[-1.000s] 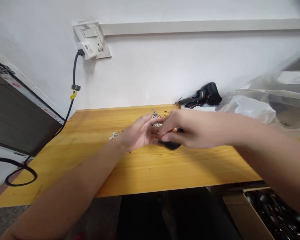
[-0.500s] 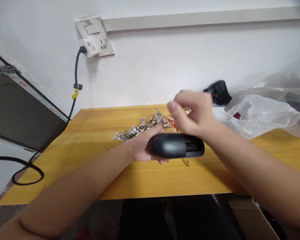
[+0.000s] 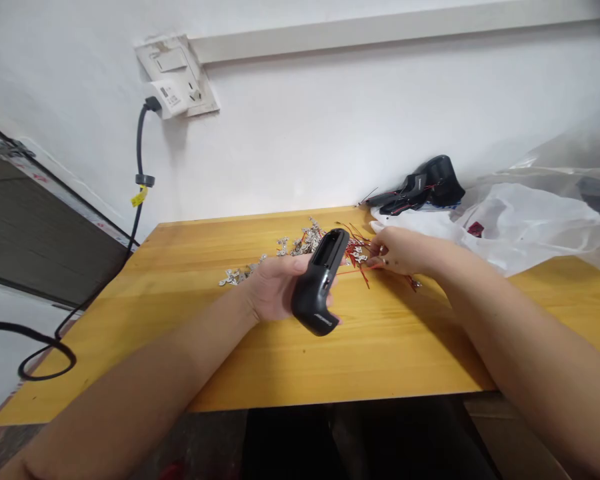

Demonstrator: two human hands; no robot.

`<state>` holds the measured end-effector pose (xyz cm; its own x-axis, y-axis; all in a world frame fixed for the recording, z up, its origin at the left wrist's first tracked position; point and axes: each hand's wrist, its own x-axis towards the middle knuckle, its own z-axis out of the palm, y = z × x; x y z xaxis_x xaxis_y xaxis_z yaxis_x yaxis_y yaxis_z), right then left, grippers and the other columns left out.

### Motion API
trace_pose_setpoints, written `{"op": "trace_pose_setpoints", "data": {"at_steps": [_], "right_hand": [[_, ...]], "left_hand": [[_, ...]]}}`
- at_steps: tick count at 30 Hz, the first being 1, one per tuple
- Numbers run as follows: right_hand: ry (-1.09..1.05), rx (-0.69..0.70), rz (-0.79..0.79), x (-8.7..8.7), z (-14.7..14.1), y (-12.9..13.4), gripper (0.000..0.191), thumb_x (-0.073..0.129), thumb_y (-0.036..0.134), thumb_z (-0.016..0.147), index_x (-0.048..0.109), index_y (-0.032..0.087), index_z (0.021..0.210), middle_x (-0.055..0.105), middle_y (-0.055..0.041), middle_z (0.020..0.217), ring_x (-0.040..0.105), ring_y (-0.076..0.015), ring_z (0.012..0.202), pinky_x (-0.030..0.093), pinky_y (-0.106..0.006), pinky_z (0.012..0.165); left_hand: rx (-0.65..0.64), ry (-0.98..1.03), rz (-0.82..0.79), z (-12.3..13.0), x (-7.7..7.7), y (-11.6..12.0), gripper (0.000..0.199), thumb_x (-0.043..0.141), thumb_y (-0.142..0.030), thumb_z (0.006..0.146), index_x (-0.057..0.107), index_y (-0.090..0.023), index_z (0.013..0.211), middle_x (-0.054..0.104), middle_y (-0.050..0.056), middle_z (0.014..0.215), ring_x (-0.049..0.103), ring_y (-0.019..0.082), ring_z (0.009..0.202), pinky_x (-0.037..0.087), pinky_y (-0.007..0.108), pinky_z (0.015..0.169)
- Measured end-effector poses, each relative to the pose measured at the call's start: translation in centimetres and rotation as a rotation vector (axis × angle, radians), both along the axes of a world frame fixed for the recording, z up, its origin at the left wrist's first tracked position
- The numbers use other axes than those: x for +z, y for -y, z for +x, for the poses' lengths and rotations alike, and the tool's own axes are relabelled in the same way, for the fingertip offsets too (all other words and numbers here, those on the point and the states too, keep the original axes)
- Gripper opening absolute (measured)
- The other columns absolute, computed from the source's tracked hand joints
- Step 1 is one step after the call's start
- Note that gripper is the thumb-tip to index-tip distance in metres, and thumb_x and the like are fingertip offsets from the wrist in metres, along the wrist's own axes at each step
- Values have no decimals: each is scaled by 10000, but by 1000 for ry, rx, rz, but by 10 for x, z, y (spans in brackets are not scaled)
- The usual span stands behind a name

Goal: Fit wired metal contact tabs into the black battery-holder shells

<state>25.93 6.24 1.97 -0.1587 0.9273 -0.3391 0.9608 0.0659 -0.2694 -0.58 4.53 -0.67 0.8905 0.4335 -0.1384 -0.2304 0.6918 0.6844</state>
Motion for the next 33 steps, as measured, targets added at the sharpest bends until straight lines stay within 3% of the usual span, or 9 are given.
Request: {"op": "trace_pose_setpoints", "data": {"at_steps": [3, 6, 9, 13, 16, 19, 26, 30, 33], "right_hand": [[-58, -4, 10, 10, 1, 1, 152, 684, 299, 855, 674, 179, 763, 653, -52, 658, 559, -180, 558, 377, -318, 548], [-182, -27, 153, 18, 6, 5, 198, 700, 314, 841, 641, 173, 715, 645, -46, 663, 555, -173, 589, 373, -315, 552], [-480, -8, 309, 20, 7, 11, 201, 707, 343, 862, 640, 181, 764, 641, -30, 705, 534, -151, 613, 376, -298, 552], [-859, 6, 349, 24, -4, 23, 238, 732, 396, 906, 643, 189, 831, 553, 4, 671, 442, -107, 564, 314, -266, 502], [-1004, 17, 354, 30, -16, 29, 290, 752, 429, 906, 631, 182, 814, 509, 18, 631, 400, -92, 523, 289, -261, 473], [-1160, 32, 356, 33, -27, 33, 315, 779, 442, 883, 632, 174, 806, 571, -1, 667, 459, -97, 548, 358, -258, 498], [-1291, -24, 302, 31, -45, 47, 163, 778, 277, 872, 655, 184, 822, 718, -53, 778, 667, -167, 712, 533, -310, 684], [-1312, 19, 273, 25, -55, 51, 140, 755, 262, 888, 697, 186, 786, 735, -59, 870, 668, -165, 769, 541, -307, 726], [-1401, 12, 269, 16, -65, 52, 182, 748, 308, 910, 731, 203, 763, 702, -31, 785, 635, -156, 746, 527, -305, 738]], "left_hand": [[41, -37, 60, 0, 0, 0, 619, 859, -370, 653, 570, -183, 1167, 581, -29, 792, 654, 144, 735, 594, 511, 922], [129, -69, 113, 1, 3, 2, 504, 869, -232, 623, 557, -175, 1015, 527, -56, 699, 625, 121, 722, 587, 476, 923], [145, 8, 79, 1, 7, 2, 436, 823, -233, 618, 564, -175, 964, 506, -50, 653, 623, 146, 741, 576, 453, 900], [137, 120, 17, 1, 12, 0, 446, 723, -447, 666, 625, -148, 983, 656, 74, 814, 655, 226, 873, 556, 447, 886], [151, 98, -8, 2, 15, 1, 465, 655, -458, 710, 656, -124, 1033, 703, 131, 1010, 668, 239, 867, 554, 475, 879], [211, 49, 14, 4, 18, 2, 451, 617, -414, 736, 661, -101, 1059, 706, 131, 1019, 676, 231, 844, 554, 433, 859], [264, 54, 216, 7, 8, 5, 451, 656, -283, 656, 630, -159, 1089, 708, 86, 977, 727, 282, 875, 542, 466, 898], [402, -9, 477, 9, -4, 7, 468, 641, -152, 599, 644, -205, 1064, 715, 64, 1019, 692, 281, 1033, 518, 437, 952], [477, -49, 619, 11, -6, 10, 302, 651, -241, 678, 660, -193, 976, 712, 79, 965, 666, 288, 1058, 506, 444, 979]]}}
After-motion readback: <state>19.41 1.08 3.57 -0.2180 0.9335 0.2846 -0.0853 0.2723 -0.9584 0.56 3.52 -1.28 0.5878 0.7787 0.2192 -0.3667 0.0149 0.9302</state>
